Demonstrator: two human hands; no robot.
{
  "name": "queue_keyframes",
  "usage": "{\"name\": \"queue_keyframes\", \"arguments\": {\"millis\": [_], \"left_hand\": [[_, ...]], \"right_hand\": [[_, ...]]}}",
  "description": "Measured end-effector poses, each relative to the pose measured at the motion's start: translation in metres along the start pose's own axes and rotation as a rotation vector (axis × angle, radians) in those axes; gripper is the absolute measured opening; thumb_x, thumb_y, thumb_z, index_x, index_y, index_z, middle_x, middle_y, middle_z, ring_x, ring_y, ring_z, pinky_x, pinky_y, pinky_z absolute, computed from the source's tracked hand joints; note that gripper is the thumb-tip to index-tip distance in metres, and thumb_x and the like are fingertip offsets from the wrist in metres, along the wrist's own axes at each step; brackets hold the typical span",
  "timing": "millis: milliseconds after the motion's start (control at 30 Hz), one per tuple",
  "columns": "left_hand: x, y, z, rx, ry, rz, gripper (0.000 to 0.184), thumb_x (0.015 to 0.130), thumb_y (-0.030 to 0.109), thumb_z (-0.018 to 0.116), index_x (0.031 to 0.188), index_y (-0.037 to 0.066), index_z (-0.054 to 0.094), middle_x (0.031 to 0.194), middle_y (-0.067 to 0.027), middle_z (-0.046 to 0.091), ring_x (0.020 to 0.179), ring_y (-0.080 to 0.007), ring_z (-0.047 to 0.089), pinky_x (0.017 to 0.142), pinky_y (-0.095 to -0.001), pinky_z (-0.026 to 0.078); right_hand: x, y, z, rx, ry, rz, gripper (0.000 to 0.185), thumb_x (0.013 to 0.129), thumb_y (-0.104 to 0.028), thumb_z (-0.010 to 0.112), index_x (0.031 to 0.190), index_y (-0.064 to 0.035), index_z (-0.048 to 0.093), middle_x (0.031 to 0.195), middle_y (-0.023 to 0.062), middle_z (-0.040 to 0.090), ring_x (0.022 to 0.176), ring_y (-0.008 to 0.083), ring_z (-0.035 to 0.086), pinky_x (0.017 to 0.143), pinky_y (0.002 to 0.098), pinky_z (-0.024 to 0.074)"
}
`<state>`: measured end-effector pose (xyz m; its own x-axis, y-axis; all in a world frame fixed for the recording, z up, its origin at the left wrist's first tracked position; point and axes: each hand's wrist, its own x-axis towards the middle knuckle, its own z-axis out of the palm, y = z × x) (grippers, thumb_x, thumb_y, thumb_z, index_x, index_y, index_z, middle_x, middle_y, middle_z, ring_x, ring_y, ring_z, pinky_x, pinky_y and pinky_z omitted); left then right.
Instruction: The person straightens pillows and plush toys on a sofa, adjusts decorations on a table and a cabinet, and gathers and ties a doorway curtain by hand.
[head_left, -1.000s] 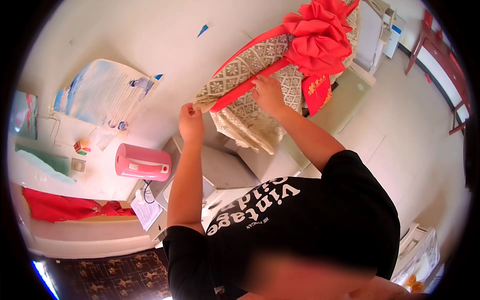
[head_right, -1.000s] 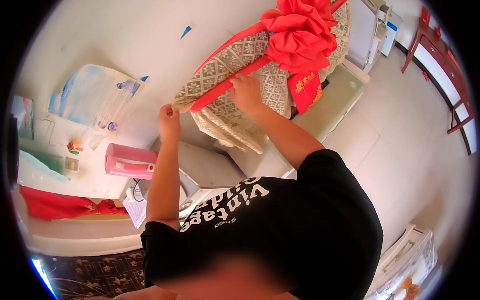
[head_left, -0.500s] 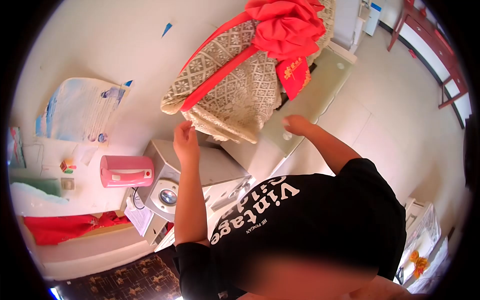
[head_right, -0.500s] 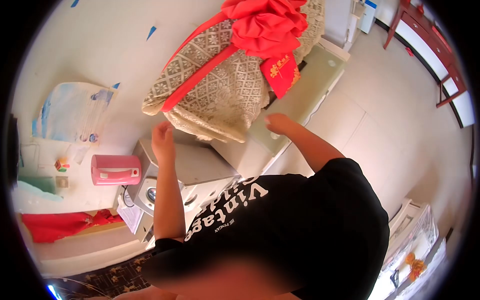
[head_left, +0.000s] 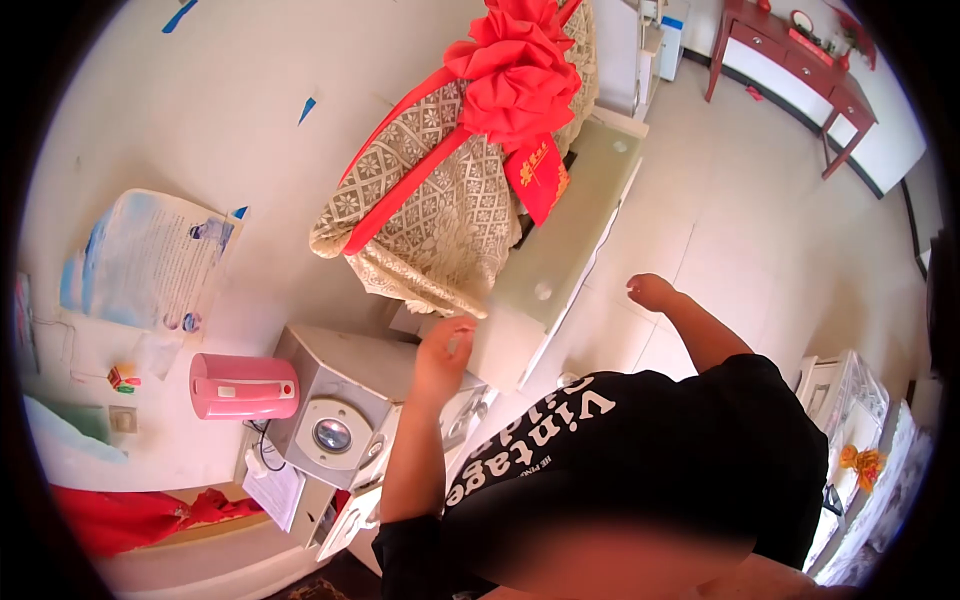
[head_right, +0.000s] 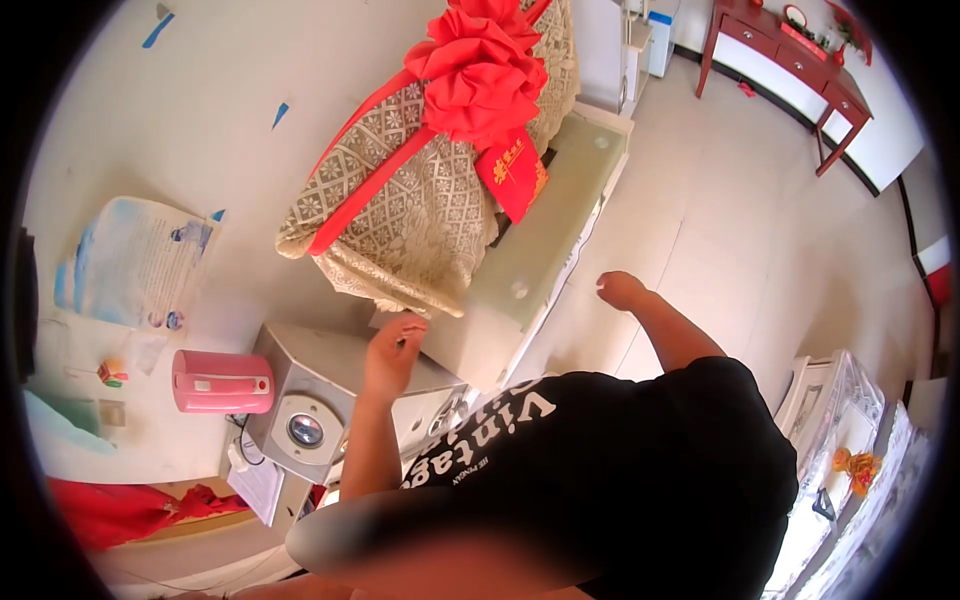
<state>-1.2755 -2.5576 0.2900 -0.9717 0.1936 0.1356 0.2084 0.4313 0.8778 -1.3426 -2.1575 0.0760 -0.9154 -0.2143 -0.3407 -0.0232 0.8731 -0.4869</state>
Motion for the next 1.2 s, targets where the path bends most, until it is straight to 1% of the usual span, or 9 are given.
{"name": "queue_keyframes", "arguments": {"millis": [133,300,400,500,600,700,867,1067,1200], "left_hand": [[-0.017,-0.003,0.010,0.004,-0.017,-0.069,0.014,0.080,0.006,0.054,0.093,0.001,0.056,0.088,-0.0093,0.059,0.082,-0.0168,0.057,0.075,-0.0257,0.044],[-0.012,0.003,0.017,0.021,-0.023,-0.093,0.014,0.083,0.004,0.050,0.095,0.000,0.055,0.089,-0.0069,0.059,0.085,-0.0133,0.055,0.076,-0.0248,0.042],[0.010,0.016,0.025,0.042,0.020,-0.081,0.014,0.083,0.005,0.050,0.096,0.000,0.054,0.089,-0.0065,0.059,0.085,-0.0131,0.055,0.076,-0.0246,0.042],[0.050,0.027,0.042,0.068,0.101,-0.073,0.014,0.082,0.006,0.053,0.094,0.001,0.056,0.087,-0.0071,0.060,0.082,-0.0152,0.056,0.074,-0.0257,0.044],[0.102,0.040,0.068,0.140,0.161,-0.050,0.021,0.078,0.004,0.055,0.099,0.003,0.053,0.095,-0.0086,0.058,0.084,-0.0186,0.056,0.073,-0.0281,0.044],[0.159,0.054,0.098,0.265,0.253,0.057,0.031,0.076,0.002,0.056,0.106,0.004,0.049,0.105,-0.0104,0.053,0.087,-0.0213,0.055,0.075,-0.0297,0.044],[0.221,0.069,0.130,0.398,0.431,0.042,0.046,0.074,0.002,0.056,0.117,0.001,0.039,0.115,-0.0156,0.045,0.096,-0.0269,0.052,0.080,-0.0331,0.042],[0.257,0.075,0.144,0.442,0.560,-0.093,0.055,0.074,0.003,0.057,0.122,-0.002,0.031,0.122,-0.0202,0.038,0.107,-0.0316,0.044,0.089,-0.0366,0.037],[0.274,0.080,0.146,0.657,0.615,0.006,0.057,0.073,0.005,0.058,0.123,-0.002,0.031,0.123,-0.0217,0.036,0.112,-0.0350,0.039,0.092,-0.0387,0.035]], "right_hand": [[-0.006,-0.050,-0.045,0.125,0.164,-0.154,0.024,0.078,-0.022,0.051,0.092,-0.0049,0.060,0.087,0.0137,0.061,0.083,0.0288,0.057,0.073,0.0353,0.0448],[0.037,-0.074,-0.095,0.382,0.326,-0.337,0.021,0.079,-0.019,0.051,0.089,-0.0028,0.059,0.076,0.0147,0.060,0.070,0.0263,0.057,0.064,0.0313,0.0454],[0.068,-0.088,-0.143,0.501,0.423,-0.341,0.020,0.079,-0.016,0.052,0.093,-0.0024,0.057,0.083,0.0137,0.060,0.073,0.0237,0.057,0.066,0.0308,0.0447],[0.115,-0.094,-0.188,0.822,0.563,-0.538,0.026,0.078,-0.014,0.054,0.101,-0.0026,0.053,0.096,0.0135,0.057,0.083,0.0246,0.056,0.073,0.0309,0.0441],[0.146,-0.114,-0.242,0.634,0.883,-0.681,0.034,0.076,-0.012,0.056,0.107,-0.0025,0.049,0.110,0.0153,0.051,0.095,0.0276,0.053,0.082,0.0328,0.0414],[0.162,-0.134,-0.287,0.476,0.925,-0.676,0.038,0.077,-0.010,0.055,0.113,-0.0007,0.046,0.119,0.0154,0.045,0.112,0.0268,0.043,0.088,0.0292,0.0391],[0.194,-0.152,-0.297,0.535,0.812,-0.826,0.044,0.075,-0.011,0.056,0.116,0.0009,0.044,0.122,0.0192,0.042,0.115,0.0308,0.039,0.097,0.0353,0.0306],[0.191,-0.159,-0.275,0.503,0.579,-1.037,0.043,0.074,-0.012,0.057,0.115,-0.0024,0.046,0.119,0.0182,0.044,0.111,0.0314,0.042,0.094,0.0368,0.0325],[0.190,-0.142,-0.282,0.532,0.589,-1.092,0.035,0.075,-0.010,0.057,0.109,-0.0042,0.051,0.116,0.0146,0.048,0.108,0.0292,0.045,0.092,0.0358,0.0350]]}}
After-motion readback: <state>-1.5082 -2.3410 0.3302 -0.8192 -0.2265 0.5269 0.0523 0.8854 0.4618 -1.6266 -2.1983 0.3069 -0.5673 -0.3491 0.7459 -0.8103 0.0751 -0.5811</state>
